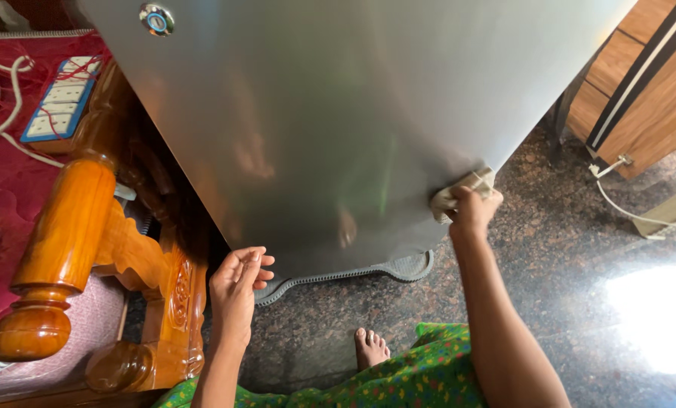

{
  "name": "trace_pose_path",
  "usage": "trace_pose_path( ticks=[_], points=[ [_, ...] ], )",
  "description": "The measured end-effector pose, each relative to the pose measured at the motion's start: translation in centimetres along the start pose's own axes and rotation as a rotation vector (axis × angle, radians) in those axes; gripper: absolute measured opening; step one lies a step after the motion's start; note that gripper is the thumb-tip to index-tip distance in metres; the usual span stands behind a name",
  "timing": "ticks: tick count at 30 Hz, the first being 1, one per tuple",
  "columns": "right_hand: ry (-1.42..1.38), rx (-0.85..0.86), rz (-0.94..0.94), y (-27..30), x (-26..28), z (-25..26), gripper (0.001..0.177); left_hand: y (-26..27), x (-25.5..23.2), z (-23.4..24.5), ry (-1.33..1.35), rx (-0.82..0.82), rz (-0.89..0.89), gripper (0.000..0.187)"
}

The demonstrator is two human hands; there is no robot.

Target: The person wipes the exterior surface of a stainless steel refrigerator with a cloth. They move the cloth in circular and vertical motions across the door, covering different areas from top to bottom.

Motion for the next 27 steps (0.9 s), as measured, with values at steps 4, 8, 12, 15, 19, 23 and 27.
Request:
trace_pose_path(
  ticks=[4,8,12,15,19,23,27],
  points=[
    [0.251,0.255,0.49,8.4,2.6,-6.0,0.044,-0.2,0.8,-0.2,-0.015,0.002,0.008,0.021],
    [0.328,0.68,0.758,16.4,0.9,-11.9,0.021,-0.1,1.7,-0.4,-0.026,-0.006,0.031,0.021],
    [1.059,0.83,1.412,22.8,-2.8,-14.8,0.031,-0.2,1.3,0.3,-0.045,-0.001,0.01,0.021],
    [1.233,0.999,1.32,22.4,-6.1,-14.6,0.035,-0.6,1.0,1.4,-0.035,-0.033,-0.02,0.02],
    [1.397,1.018,1.264,20.1,-9.4,-12.6,0.041,-0.8,0.9,2.4,-0.014,-0.045,-0.006,0.02],
    [1.402,0.762,1.401,17.1,-8.9,-9.6,0.04,-0.6,0.4,2.9,-0.014,-0.049,-0.005,0.021],
    [1.434,0.516,1.067,9.5,-6.8,-6.4,0.019,-0.3,-0.2,4.0,-0.024,-0.071,-0.006,0.022]
  ],
)
Point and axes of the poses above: each hand's wrist, its own y-axis away from the middle knuckle, its own z-axis out of the back of the hand, x = y × z, the point moved 7 cm from there along -y, towards the middle knuckle, and after that the axes turned 1 degree about -z, right-handed, at the moved point
